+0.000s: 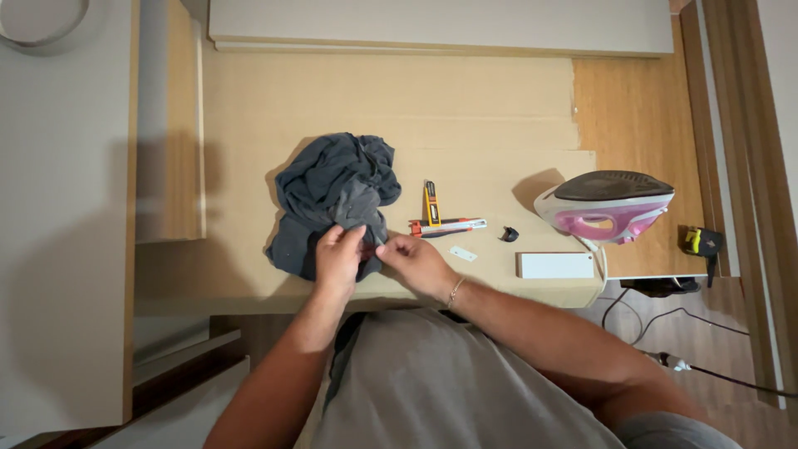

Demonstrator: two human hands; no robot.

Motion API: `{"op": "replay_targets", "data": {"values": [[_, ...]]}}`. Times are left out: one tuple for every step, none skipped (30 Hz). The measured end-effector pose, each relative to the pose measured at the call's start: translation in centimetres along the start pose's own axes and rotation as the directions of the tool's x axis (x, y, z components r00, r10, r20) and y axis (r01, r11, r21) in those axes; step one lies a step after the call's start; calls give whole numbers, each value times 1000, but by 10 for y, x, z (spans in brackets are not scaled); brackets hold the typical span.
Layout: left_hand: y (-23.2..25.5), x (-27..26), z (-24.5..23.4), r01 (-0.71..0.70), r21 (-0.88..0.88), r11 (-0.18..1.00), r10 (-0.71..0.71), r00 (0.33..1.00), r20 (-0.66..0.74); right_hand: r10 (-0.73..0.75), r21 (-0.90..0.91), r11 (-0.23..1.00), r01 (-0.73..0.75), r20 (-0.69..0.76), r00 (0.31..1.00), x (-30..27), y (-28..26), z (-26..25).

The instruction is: Applying and trimming edge banding on a wooden board using an iron and a utility knife

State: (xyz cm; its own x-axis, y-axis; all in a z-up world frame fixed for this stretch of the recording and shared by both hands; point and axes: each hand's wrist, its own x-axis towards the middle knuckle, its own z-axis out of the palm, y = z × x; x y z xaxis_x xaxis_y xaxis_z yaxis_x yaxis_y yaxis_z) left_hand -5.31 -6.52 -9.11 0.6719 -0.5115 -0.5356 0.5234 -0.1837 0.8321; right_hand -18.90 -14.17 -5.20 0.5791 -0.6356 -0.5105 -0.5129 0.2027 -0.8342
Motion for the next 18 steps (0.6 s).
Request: {"op": "replay_targets", "data": {"values": [[-5, 5, -4, 7, -53, 999, -5, 999, 41, 2, -37, 999, -3, -38, 999, -2, -4, -3], [-12, 13, -7, 5, -53, 999, -3, 999, 40, 0, -37, 999, -1, -37, 999, -2, -14, -7], [-19, 20, -10, -39, -33, 999, 42, 995, 91, -8, -62, 998, 3, -75, 997, -4, -23, -11], [-26, 26, -14, -84, -15, 996, 86, 986, 142, -16, -86, 996, 6, -114, 993, -6, -32, -15], [-17, 18, -14, -85, -15, 996, 87, 986, 141, -17, -86, 996, 7, -113, 993, 2, -41, -14], [-7, 9, -14, -108, -17, 994, 109, 972, 208, 34, -107, 993, -41, -71, 997, 9, -49, -12], [2, 1, -14, -131, -20, 991, 132, 952, 275, 85, -130, 988, -88, -31, 996, 17, -58, -10], [-4, 5, -18, -134, -19, 991, 134, 952, 274, 83, -128, 988, -86, -30, 996, 19, -62, -9], [-10, 9, -23, -130, -2, 991, 125, 948, 293, 98, 142, 984, -109, 81, 992, 22, -67, -7], [-15, 13, -27, -127, 17, 992, 116, 943, 312, 81, 397, 905, -153, 192, 978, 25, -72, -6], [-7, 10, -28, -131, 16, 991, 119, 942, 312, 77, 397, 905, -150, 192, 978, 29, -72, -4], [2, 6, -29, -121, 32, 992, 106, 950, 295, 61, 421, 897, -133, 179, 982, 33, -71, -2], [9, 1, -30, -108, 45, 993, 91, 957, 275, 49, 442, 889, -119, 168, 985, 37, -70, 0], [5, 8, -33, -108, 43, 993, 93, 958, 273, 48, 439, 890, -119, 170, 984, 38, -72, 3], [1, 13, -35, -113, 41, 993, 97, 953, 288, 70, 424, 898, -117, 126, 990, 38, -74, 6], [-4, 19, -38, -118, 38, 992, 101, 947, 304, 90, 408, 906, -116, 81, 993, 38, -76, 10], [-7, 20, -39, -119, 32, 992, 104, 949, 299, 89, 402, 908, -116, 85, 992, 39, -73, 9], [-9, 21, -40, -127, 31, 991, 111, 940, 322, 101, 364, 924, -113, 53, 994, 41, -70, 8]]}}
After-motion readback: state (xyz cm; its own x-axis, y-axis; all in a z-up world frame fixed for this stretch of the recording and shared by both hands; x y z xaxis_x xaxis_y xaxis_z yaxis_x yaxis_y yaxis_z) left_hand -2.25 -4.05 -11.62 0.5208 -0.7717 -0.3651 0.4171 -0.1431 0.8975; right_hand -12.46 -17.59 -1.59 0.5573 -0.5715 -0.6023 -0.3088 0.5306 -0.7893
